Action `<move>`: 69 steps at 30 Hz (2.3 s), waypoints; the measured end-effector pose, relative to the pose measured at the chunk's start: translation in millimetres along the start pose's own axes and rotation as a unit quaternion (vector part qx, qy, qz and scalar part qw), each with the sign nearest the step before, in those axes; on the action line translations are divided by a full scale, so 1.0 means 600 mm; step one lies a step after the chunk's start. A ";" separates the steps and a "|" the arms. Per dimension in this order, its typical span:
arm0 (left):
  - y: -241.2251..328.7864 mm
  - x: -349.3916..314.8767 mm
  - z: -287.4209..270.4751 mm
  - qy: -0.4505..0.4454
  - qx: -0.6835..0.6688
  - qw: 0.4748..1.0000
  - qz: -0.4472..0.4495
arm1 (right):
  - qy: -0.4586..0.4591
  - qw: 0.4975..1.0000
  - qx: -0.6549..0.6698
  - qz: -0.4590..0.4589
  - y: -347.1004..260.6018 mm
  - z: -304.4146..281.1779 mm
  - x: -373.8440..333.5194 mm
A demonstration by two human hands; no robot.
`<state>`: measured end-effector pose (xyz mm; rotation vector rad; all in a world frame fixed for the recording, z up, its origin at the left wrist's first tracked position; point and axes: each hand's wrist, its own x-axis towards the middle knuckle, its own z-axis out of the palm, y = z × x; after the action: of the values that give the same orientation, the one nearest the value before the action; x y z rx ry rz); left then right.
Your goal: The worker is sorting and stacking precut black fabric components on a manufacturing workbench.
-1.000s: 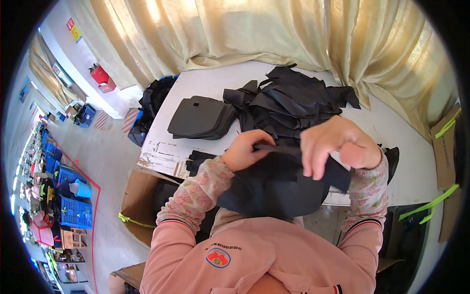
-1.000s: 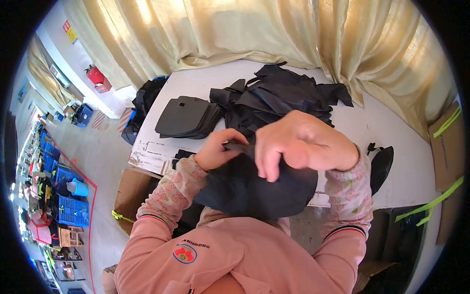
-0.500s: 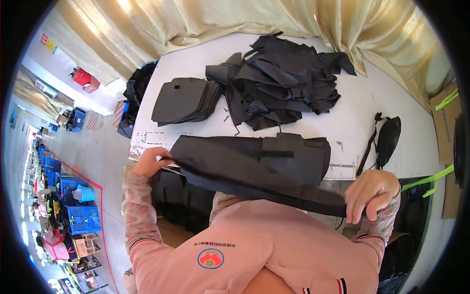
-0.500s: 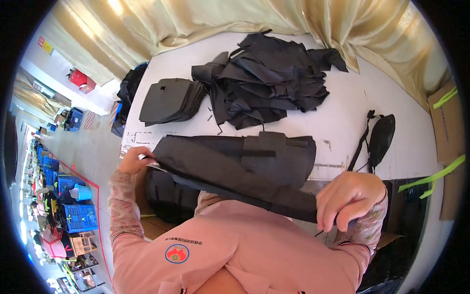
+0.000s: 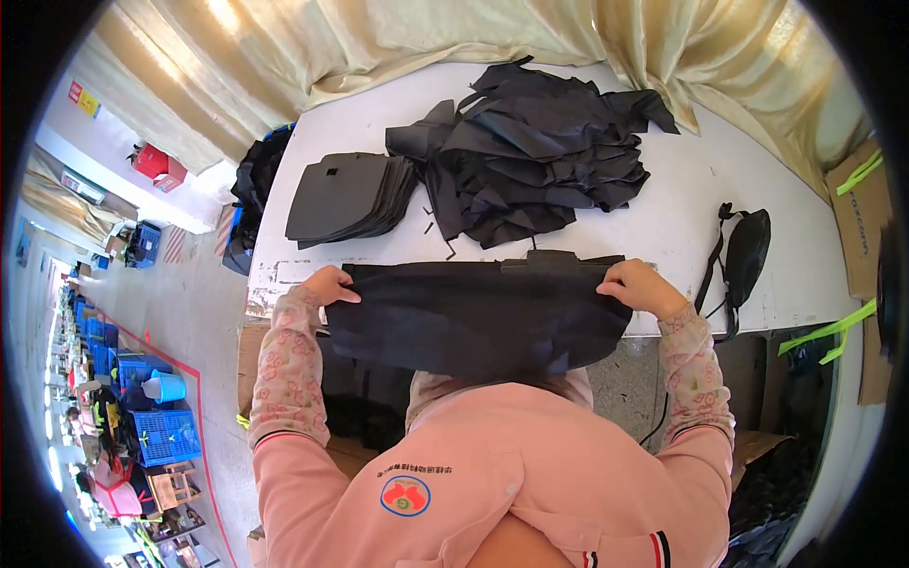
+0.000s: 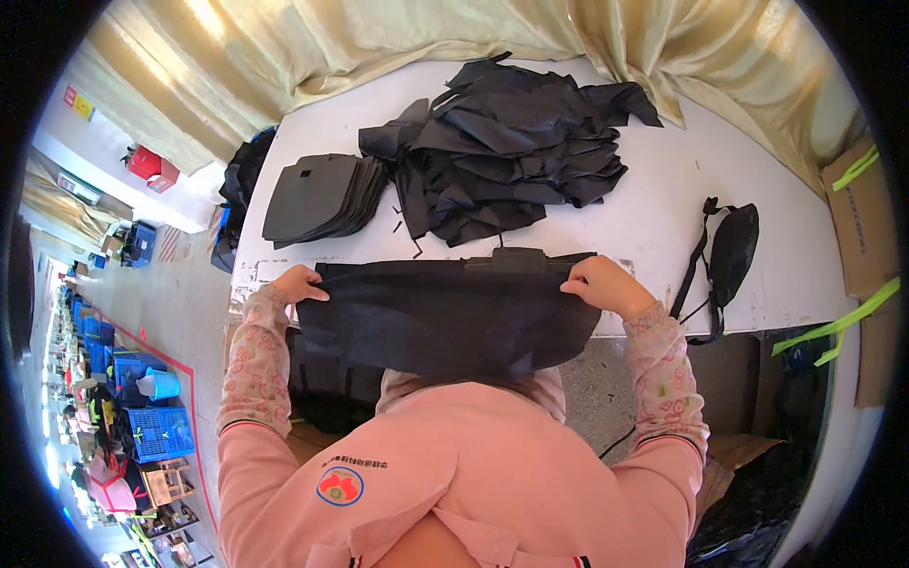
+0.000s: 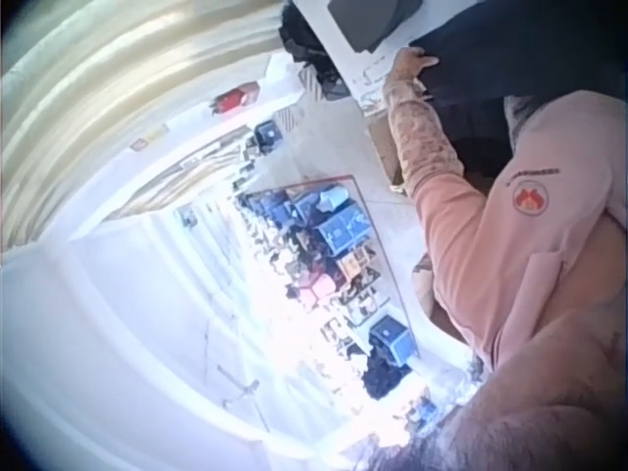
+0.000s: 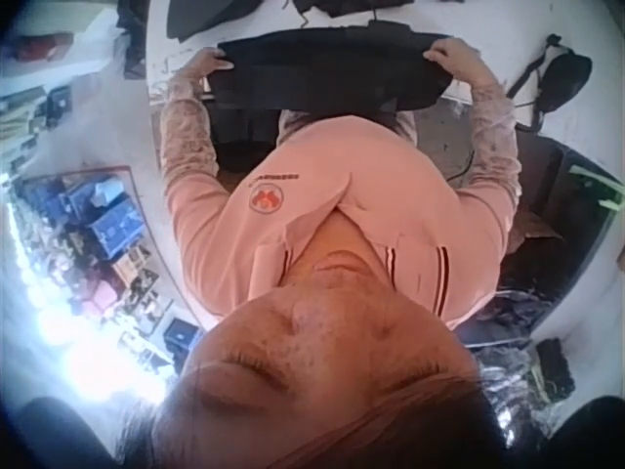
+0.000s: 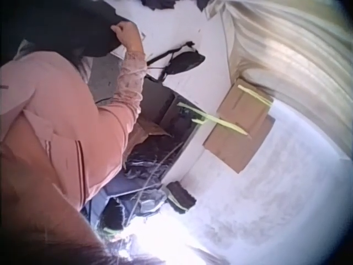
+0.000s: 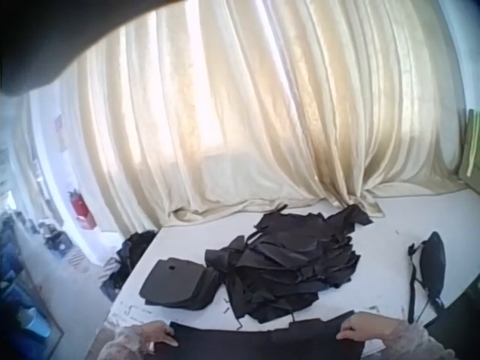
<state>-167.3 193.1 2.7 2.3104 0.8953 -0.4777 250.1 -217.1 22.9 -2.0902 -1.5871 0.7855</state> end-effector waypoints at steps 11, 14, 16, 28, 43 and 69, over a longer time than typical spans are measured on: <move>-0.013 0.043 0.025 0.004 0.014 1.000 0.010 | 0.142 0.955 -0.183 -0.185 -0.099 0.095 0.006; -0.048 0.041 0.026 0.052 -0.016 0.999 0.007 | 0.077 0.964 -0.172 -0.185 -0.103 0.151 0.010; -0.062 0.035 0.009 0.015 -0.055 0.998 -0.024 | 0.060 0.967 -0.186 -0.161 -0.084 0.169 0.010; 0.188 -0.062 -0.046 0.152 -0.240 0.947 0.150 | 0.039 0.986 0.024 -0.162 -0.210 0.068 0.076; 0.025 0.090 -0.067 0.339 0.070 0.938 -0.002 | -0.048 0.885 0.461 -0.048 -0.243 0.118 0.177; 0.303 -0.141 0.001 0.206 -0.149 0.882 0.398 | 0.165 0.849 0.493 -0.092 -0.235 0.105 0.204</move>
<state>-100.0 45.2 120.5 2.2644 0.1029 0.4863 129.8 -62.0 38.2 -1.2017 -0.8582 0.8546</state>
